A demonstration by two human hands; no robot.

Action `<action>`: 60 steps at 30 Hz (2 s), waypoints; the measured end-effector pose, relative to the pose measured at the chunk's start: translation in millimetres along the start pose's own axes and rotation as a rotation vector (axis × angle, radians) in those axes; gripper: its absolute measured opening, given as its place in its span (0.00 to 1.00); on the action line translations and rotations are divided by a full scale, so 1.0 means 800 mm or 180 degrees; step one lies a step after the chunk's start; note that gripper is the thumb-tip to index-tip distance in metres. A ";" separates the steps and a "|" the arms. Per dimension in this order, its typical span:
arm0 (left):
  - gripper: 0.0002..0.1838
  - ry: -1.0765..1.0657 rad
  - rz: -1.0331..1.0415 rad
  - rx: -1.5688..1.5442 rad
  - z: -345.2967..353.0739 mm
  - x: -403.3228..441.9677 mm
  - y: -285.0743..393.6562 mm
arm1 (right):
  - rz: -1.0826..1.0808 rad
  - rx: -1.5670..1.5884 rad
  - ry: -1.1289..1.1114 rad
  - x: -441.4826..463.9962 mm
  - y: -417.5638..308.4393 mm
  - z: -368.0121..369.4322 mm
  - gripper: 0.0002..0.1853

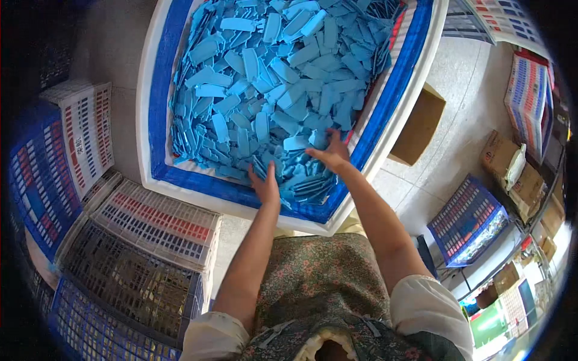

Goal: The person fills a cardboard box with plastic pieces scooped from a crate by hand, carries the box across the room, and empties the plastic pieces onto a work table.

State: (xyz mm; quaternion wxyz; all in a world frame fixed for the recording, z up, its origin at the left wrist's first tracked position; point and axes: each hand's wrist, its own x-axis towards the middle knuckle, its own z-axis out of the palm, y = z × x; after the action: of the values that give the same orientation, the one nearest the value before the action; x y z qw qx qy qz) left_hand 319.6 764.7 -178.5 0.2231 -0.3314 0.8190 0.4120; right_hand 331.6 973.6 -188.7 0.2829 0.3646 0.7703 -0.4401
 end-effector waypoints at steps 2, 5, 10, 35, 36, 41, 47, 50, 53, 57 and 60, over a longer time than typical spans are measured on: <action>0.44 0.0259 0.0181 -0.0592 0.009 -0.010 -0.026 | -0.0150 0.1021 -0.0100 0.029 0.030 0.004 0.56; 0.40 0.0857 -0.0752 -0.0705 0.004 -0.075 0.004 | 0.0349 0.0232 -0.0386 0.043 0.012 -0.016 0.56; 0.42 -0.0482 -0.2134 -0.1389 0.020 -0.131 -0.031 | 0.0608 -0.0125 -0.0765 0.049 0.016 -0.021 0.58; 0.51 -0.1503 -0.3070 -0.3642 0.038 -0.091 -0.020 | 0.0264 -0.0296 -0.2414 0.036 0.024 0.030 0.48; 0.50 -0.1663 -0.2865 -0.4083 0.036 -0.091 -0.022 | 0.0265 -0.0298 -0.2409 0.033 0.027 0.033 0.48; 0.47 -0.1691 -0.2947 -0.3861 0.040 -0.079 -0.004 | 0.0233 -0.0279 -0.2245 0.051 0.039 0.043 0.45; 0.48 -0.1830 -0.2772 -0.4233 0.025 -0.088 -0.022 | 0.0187 -0.0521 -0.1748 -0.019 -0.006 0.007 0.41; 0.47 -0.1816 -0.2572 -0.4203 0.006 -0.099 -0.014 | 0.0121 -0.0418 -0.1495 -0.059 -0.026 -0.012 0.39; 0.45 -0.1696 -0.2182 -0.3739 -0.017 -0.100 0.017 | -0.0152 -0.0569 -0.1193 -0.081 -0.065 -0.031 0.39; 0.44 -0.1600 -0.1776 -0.3265 -0.041 -0.093 0.057 | -0.0734 -0.0437 -0.0704 -0.094 -0.095 -0.035 0.40; 0.45 -0.1559 -0.1329 -0.3252 -0.057 -0.073 0.071 | -0.0976 -0.0167 -0.0488 -0.110 -0.127 -0.045 0.39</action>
State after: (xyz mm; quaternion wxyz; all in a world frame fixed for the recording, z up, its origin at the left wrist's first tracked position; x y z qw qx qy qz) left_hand 314.3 773.2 -85.7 0.2939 -0.4459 0.3599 0.7650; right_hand 295.3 943.0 -57.9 0.2797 0.2008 0.8043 -0.4843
